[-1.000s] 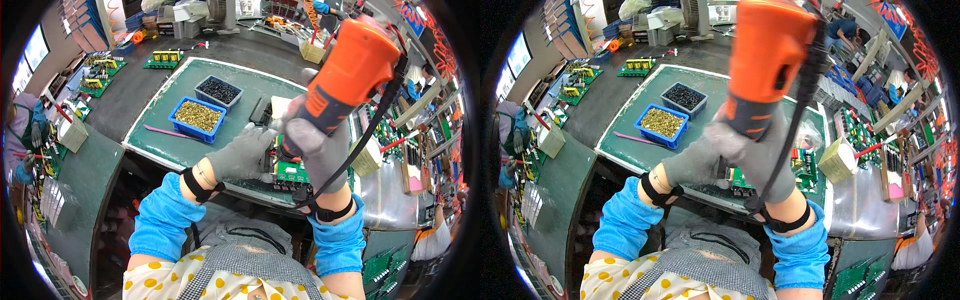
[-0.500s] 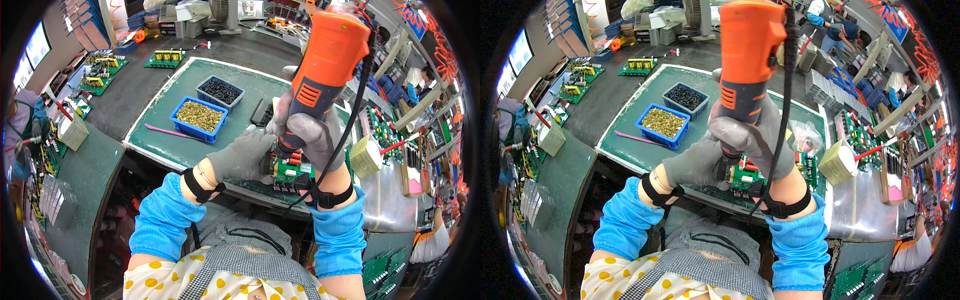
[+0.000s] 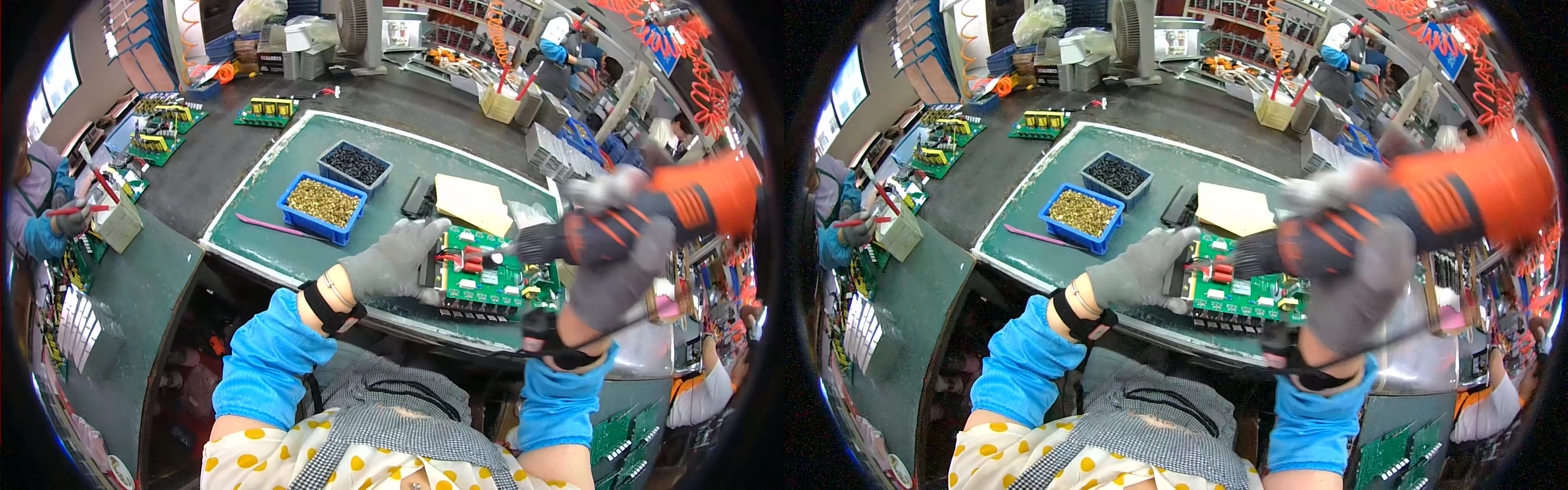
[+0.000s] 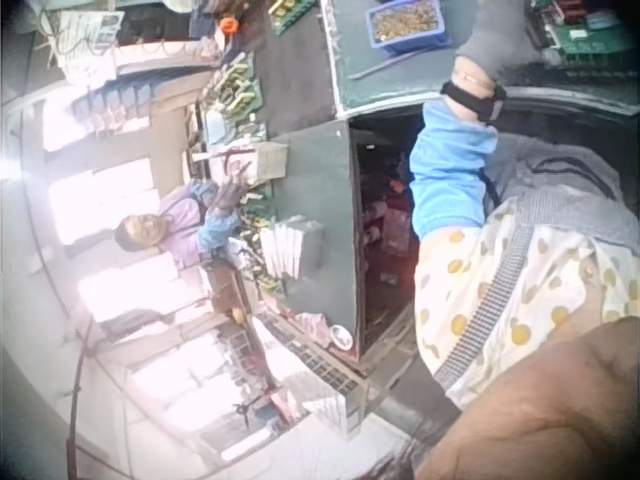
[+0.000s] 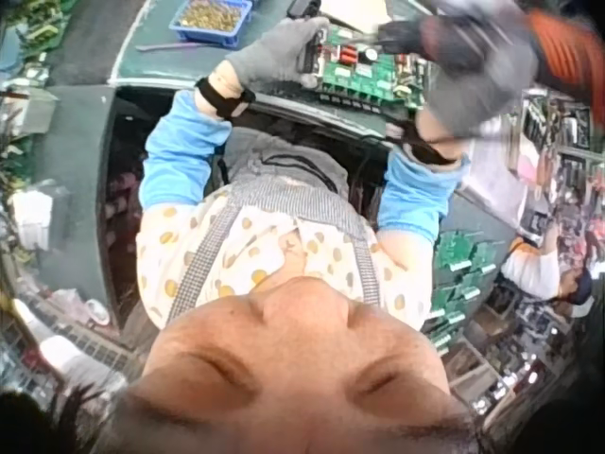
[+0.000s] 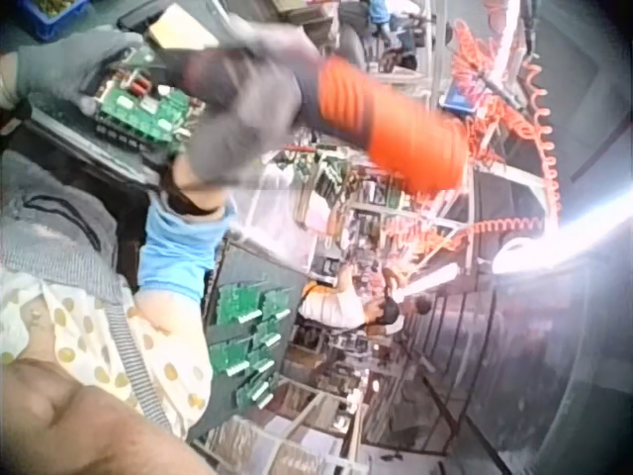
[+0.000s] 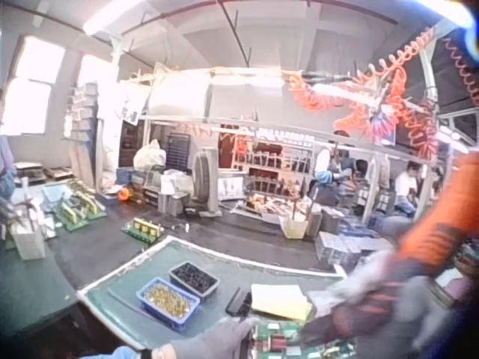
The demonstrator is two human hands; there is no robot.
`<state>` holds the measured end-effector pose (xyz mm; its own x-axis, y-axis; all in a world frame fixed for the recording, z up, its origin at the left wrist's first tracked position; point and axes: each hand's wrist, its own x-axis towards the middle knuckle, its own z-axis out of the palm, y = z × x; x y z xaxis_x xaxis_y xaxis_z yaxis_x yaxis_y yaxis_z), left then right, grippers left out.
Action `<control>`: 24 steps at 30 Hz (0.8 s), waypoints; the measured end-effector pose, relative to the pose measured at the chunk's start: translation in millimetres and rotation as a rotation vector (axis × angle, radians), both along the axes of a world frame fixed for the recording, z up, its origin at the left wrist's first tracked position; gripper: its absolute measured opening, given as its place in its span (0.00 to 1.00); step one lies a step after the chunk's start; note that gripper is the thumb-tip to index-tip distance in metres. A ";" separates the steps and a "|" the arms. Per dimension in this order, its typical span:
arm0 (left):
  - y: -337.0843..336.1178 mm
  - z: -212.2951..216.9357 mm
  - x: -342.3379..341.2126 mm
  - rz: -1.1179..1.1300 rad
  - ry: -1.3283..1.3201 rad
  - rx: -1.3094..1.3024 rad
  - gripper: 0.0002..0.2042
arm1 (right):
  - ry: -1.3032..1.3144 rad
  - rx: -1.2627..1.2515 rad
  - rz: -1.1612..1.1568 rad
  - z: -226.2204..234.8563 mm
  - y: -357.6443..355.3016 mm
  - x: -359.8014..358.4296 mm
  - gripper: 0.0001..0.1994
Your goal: Assembling electronic circuit boards by attaching components, applying paste, and securing with an electric screwdriver.
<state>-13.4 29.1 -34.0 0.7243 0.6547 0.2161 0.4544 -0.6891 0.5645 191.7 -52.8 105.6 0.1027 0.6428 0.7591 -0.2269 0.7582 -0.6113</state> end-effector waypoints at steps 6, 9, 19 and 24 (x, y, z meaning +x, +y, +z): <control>-9.3 -15.0 -25.0 0.077 -0.221 -0.163 0.60 | -1.231 0.092 -0.719 7.7 -117.1 122.9 0.34; -17.8 -25.7 -43.1 0.114 -0.287 -0.255 0.58 | -1.123 -0.306 -0.933 -66.9 -153.3 165.5 0.23; -41.0 -56.7 -59.5 0.226 -0.461 -0.708 0.30 | -1.344 -0.684 -1.261 -203.3 -145.2 308.2 0.09; -34.8 -64.3 -57.5 0.278 -0.555 -0.750 0.28 | -0.793 -0.795 -1.343 -182.7 -146.0 304.7 0.15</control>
<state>-70.8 -5.7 -98.3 0.4444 0.8936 -0.0627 0.0832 0.0285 0.9961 496.3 -198.8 -77.1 0.6210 0.6380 0.4553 0.7630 -0.3590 -0.5376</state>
